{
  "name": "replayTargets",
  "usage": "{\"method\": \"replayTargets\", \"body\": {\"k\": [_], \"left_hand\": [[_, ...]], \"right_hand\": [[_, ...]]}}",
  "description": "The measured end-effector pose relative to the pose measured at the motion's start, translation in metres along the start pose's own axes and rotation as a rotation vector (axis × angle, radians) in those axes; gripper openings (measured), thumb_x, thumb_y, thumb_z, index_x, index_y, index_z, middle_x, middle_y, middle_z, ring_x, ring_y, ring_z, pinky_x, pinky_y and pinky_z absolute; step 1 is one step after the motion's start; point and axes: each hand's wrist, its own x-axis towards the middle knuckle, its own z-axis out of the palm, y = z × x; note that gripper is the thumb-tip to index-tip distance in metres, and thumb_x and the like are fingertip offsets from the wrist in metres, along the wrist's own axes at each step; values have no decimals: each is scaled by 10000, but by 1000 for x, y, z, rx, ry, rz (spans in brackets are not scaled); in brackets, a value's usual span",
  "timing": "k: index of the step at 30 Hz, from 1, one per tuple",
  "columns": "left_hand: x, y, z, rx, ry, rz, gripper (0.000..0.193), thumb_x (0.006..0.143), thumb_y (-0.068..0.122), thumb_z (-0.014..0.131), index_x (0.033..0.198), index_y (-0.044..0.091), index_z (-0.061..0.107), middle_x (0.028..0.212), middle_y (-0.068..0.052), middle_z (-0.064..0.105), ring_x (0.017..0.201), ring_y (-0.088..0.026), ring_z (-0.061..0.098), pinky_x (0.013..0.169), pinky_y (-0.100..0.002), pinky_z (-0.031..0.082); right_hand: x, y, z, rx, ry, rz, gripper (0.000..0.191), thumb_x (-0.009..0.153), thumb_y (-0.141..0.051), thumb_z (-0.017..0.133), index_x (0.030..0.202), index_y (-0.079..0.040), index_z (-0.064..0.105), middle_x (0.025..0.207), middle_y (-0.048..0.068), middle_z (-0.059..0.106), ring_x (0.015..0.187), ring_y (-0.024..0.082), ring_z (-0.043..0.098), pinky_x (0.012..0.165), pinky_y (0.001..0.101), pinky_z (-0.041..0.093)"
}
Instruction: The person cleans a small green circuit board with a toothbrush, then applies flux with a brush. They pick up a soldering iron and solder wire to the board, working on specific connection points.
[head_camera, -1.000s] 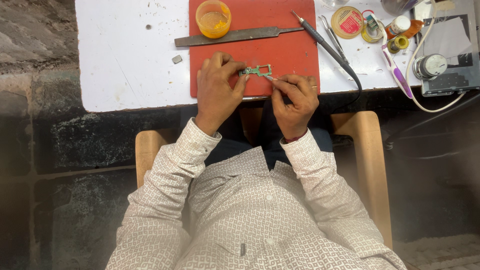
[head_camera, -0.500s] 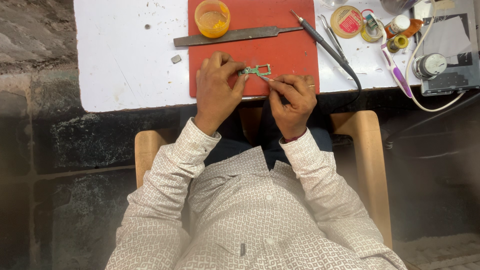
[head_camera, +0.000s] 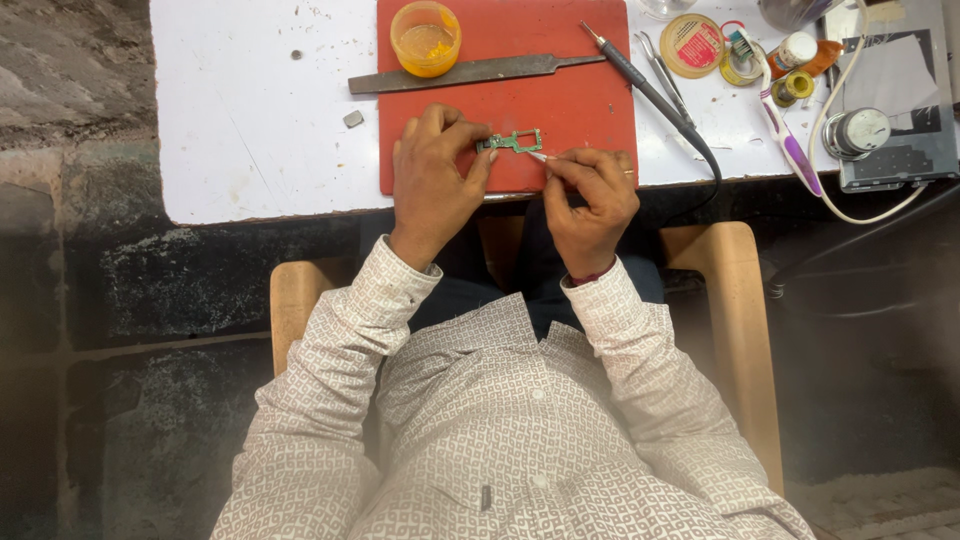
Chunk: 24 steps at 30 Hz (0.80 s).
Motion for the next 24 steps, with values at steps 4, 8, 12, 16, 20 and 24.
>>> {"method": "replayTargets", "body": {"k": [4, 8, 12, 16, 20, 24], "left_hand": [[0, 0, 0, -2, 0, -3, 224, 840, 190, 826, 1042, 107, 774, 1068, -41, 601, 989, -243, 562, 840, -389, 429], [0, 0, 0, 8, 3, -8, 237, 830, 197, 827, 1044, 109, 777, 1058, -41, 600, 988, -247, 562, 827, -392, 424], [0, 1, -1, 11, 2, -8, 228, 837, 191, 822, 1044, 109, 775, 1054, -40, 599, 981, -246, 561, 826, -393, 423], [0, 3, -1, 6, -4, -22, 209, 838, 190, 818, 1026, 112, 772, 1041, -41, 601, 973, -252, 563, 817, -398, 420], [1, 3, -2, 15, 8, -5, 202, 836, 205, 813, 1010, 113, 767, 1064, -55, 614, 990, -279, 568, 813, -413, 419], [2, 4, -3, 13, 5, -18, 197, 841, 213, 803, 1013, 123, 769, 1073, -56, 627, 994, -288, 573, 816, -420, 424]], "right_hand": [[3, -2, -5, 76, -16, 107, 175, 860, 107, 751, 986, -14, 764, 965, 81, 706, 895, 215, 659, 752, 303, 538], [11, -2, -10, 179, -29, 232, 127, 908, 72, 752, 1002, -12, 752, 978, 94, 692, 887, 192, 678, 748, 278, 555], [37, 3, -10, 127, -102, 108, 135, 909, 72, 764, 1015, -11, 758, 974, 80, 697, 852, 205, 640, 740, 309, 527], [84, 14, 7, 68, -195, -176, 137, 905, 52, 785, 1007, -33, 751, 972, 72, 696, 856, 244, 626, 753, 353, 516], [123, 22, 41, -60, -279, -489, 108, 907, 20, 765, 981, -55, 739, 918, 82, 672, 884, 290, 630, 762, 411, 495], [147, 26, 75, -192, -412, -656, 122, 875, 25, 717, 960, -60, 740, 879, 91, 671, 815, 272, 660, 703, 392, 516]]}}
